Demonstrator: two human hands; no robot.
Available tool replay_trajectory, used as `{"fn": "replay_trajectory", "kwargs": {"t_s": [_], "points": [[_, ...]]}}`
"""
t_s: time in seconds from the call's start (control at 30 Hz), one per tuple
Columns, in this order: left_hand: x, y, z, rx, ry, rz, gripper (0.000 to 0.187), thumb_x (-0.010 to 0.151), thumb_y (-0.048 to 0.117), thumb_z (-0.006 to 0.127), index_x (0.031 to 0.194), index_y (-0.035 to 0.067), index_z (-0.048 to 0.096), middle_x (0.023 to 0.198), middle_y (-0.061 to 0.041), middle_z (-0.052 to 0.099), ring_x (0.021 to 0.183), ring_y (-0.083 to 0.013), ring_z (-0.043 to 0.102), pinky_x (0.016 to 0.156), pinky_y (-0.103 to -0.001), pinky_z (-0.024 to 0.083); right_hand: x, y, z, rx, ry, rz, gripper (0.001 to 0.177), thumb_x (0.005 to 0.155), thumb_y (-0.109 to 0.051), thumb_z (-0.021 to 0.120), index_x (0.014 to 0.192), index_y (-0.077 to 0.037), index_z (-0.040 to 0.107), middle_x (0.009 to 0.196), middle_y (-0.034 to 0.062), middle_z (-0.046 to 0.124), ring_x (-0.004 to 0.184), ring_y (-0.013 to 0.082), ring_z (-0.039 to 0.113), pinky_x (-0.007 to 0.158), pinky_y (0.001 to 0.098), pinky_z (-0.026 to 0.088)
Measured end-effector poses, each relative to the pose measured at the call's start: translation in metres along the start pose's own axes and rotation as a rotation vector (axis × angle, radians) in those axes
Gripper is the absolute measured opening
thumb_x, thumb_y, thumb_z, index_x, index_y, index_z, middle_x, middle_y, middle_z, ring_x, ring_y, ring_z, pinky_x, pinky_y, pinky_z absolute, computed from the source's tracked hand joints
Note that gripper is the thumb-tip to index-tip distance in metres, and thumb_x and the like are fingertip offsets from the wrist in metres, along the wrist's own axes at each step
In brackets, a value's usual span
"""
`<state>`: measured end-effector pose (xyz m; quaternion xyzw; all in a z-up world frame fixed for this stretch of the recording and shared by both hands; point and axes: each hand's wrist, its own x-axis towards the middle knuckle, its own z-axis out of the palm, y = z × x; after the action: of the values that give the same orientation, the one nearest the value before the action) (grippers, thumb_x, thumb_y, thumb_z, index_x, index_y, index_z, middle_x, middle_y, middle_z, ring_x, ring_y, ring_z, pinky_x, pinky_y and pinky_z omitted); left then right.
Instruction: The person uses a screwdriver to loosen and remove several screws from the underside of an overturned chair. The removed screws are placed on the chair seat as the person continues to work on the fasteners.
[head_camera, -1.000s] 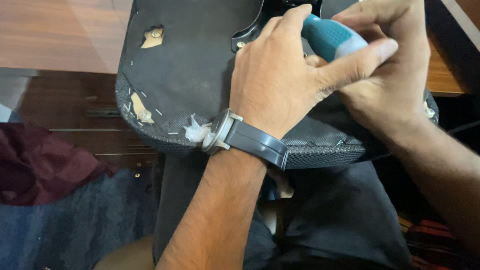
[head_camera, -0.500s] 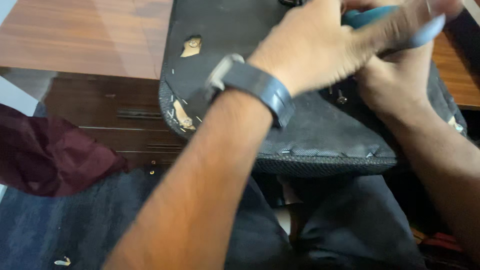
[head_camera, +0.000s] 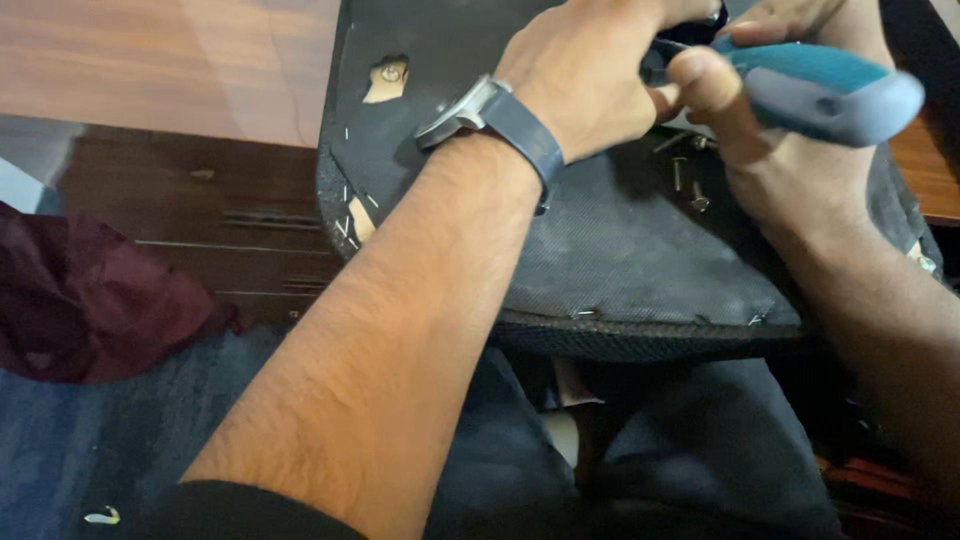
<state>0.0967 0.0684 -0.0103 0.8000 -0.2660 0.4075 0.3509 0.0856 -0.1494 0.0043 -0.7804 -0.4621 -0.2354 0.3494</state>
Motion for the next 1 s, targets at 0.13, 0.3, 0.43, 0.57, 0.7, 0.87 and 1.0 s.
{"fn": "replay_trajectory", "kwargs": {"t_s": [0.13, 0.3, 0.43, 0.57, 0.7, 0.87, 1.0], "points": [[-0.002, -0.008, 0.01, -0.027, -0.131, -0.139, 0.021, 0.091, 0.022, 0.072, 0.112, 0.02, 0.071, 0.098, -0.007, 0.077, 0.089, -0.0271, 0.077, 0.075, -0.042, 0.061, -0.002, -0.003, 0.005, -0.038, -0.09, -0.028, 0.035, 0.114, -0.021, 0.077, 0.126, -0.002, 0.05, 0.121, 0.0102, 0.062, 0.107, 0.015, 0.064, 0.094, 0.0246, 0.054], [-0.001, -0.018, 0.017, 0.017, -0.164, -0.048, 0.026, 0.084, 0.019, 0.077, 0.109, 0.018, 0.074, 0.09, -0.011, 0.077, 0.084, -0.0302, 0.076, 0.069, -0.044, 0.058, 0.001, -0.018, 0.0, -0.062, -0.06, 0.005, 0.045, 0.11, -0.026, 0.081, 0.132, 0.0, 0.051, 0.122, 0.0088, 0.062, 0.104, 0.0152, 0.064, 0.093, 0.023, 0.056], [-0.002, -0.016, 0.014, -0.003, -0.129, -0.019, 0.02, 0.09, 0.017, 0.074, 0.11, 0.018, 0.076, 0.089, -0.014, 0.076, 0.081, -0.0338, 0.074, 0.067, -0.046, 0.057, -0.002, -0.036, -0.008, -0.102, -0.033, -0.119, 0.04, 0.106, -0.013, 0.07, 0.138, 0.001, 0.05, 0.126, 0.0136, 0.057, 0.108, 0.021, 0.061, 0.095, 0.0254, 0.05], [0.004, -0.008, 0.006, 0.148, -0.228, -0.089, 0.011, 0.093, 0.019, 0.071, 0.102, 0.014, 0.075, 0.086, -0.014, 0.075, 0.079, -0.032, 0.074, 0.065, -0.043, 0.058, 0.007, -0.038, 0.001, -0.197, -0.05, -0.33, 0.04, 0.104, -0.002, 0.074, 0.136, 0.007, 0.051, 0.126, 0.0182, 0.062, 0.107, 0.0268, 0.067, 0.093, 0.0295, 0.055], [-0.001, -0.001, 0.0, 0.004, -0.291, -0.191, 0.011, 0.101, 0.019, 0.064, 0.105, 0.013, 0.073, 0.084, -0.009, 0.075, 0.075, -0.0218, 0.074, 0.066, -0.039, 0.059, 0.017, -0.034, 0.002, -0.235, -0.011, -0.401, 0.046, 0.104, -0.015, 0.085, 0.126, 0.004, 0.05, 0.118, 0.0165, 0.061, 0.102, 0.0245, 0.068, 0.087, 0.0287, 0.057], [0.0, -0.003, 0.003, 0.113, -0.349, -0.124, 0.013, 0.092, 0.025, 0.071, 0.101, 0.018, 0.076, 0.085, -0.006, 0.076, 0.074, -0.0217, 0.075, 0.066, -0.039, 0.059, 0.023, -0.036, 0.007, -0.37, 0.064, -0.491, 0.051, 0.094, -0.021, 0.095, 0.105, 0.002, 0.05, 0.098, 0.0169, 0.06, 0.085, 0.0238, 0.064, 0.072, 0.0338, 0.053], [0.005, -0.007, 0.004, 0.123, -0.24, 0.022, 0.019, 0.089, 0.029, 0.077, 0.101, 0.014, 0.077, 0.089, -0.012, 0.077, 0.08, -0.0307, 0.075, 0.067, -0.042, 0.059, 0.033, -0.046, 0.019, -0.51, 0.129, -0.369, 0.036, 0.088, -0.008, 0.088, 0.1, 0.004, 0.056, 0.083, 0.0164, 0.059, 0.072, 0.0257, 0.058, 0.065, 0.041, 0.048]]}}
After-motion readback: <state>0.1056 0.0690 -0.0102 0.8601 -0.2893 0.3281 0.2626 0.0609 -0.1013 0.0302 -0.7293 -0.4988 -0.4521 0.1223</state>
